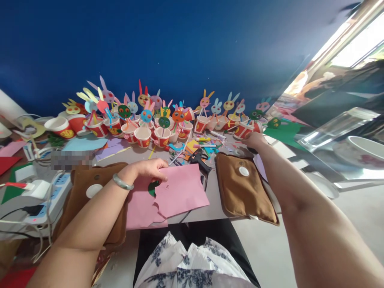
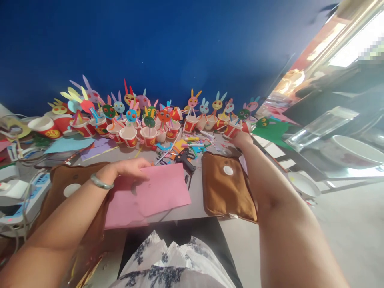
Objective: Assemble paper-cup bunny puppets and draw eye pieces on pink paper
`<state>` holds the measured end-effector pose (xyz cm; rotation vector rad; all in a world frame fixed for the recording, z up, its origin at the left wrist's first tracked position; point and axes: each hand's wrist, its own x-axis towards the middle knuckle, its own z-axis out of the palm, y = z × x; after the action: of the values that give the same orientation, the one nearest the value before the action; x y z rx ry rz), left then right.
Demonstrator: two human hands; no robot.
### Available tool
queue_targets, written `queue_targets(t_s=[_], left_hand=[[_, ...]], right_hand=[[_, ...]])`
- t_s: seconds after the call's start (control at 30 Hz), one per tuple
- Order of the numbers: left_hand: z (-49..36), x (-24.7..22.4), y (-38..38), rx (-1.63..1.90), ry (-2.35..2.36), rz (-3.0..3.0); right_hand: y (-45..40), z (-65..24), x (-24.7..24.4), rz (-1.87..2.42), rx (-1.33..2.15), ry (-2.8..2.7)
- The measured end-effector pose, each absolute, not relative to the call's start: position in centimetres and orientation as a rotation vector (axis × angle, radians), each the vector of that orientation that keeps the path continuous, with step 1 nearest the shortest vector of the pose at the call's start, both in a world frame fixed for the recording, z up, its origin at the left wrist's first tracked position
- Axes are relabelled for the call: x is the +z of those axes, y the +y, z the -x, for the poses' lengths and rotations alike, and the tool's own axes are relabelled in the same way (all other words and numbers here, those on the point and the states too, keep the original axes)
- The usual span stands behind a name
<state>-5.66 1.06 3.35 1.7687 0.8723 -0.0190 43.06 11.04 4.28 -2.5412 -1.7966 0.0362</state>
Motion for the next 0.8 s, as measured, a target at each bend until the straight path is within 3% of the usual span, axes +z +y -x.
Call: queue_targets(t_s=[0.23, 0.47, 0.6, 0.8], left_hand=[[6.0, 3.0, 1.3, -0.023, 0.842, -1.778], [6.4, 2.2, 1.7, -0.001, 0.818, -1.798], [6.6, 1.9, 1.9, 0.065, 0.750, -1.762], [6.5, 2.3, 1.7, 0.334, 0.780, -1.665]], right_hand=[[9.5, -42.4, 5.7, 2.643, 0.039, -1.632], [4.7, -32.7, 4.6, 2.102, 0.001, -1.797], [0.3, -26.0, 3.9, 1.373, 0.362, -2.060], [-1.5, -23.2, 3.6, 1.309, 1.234, -1.557]])
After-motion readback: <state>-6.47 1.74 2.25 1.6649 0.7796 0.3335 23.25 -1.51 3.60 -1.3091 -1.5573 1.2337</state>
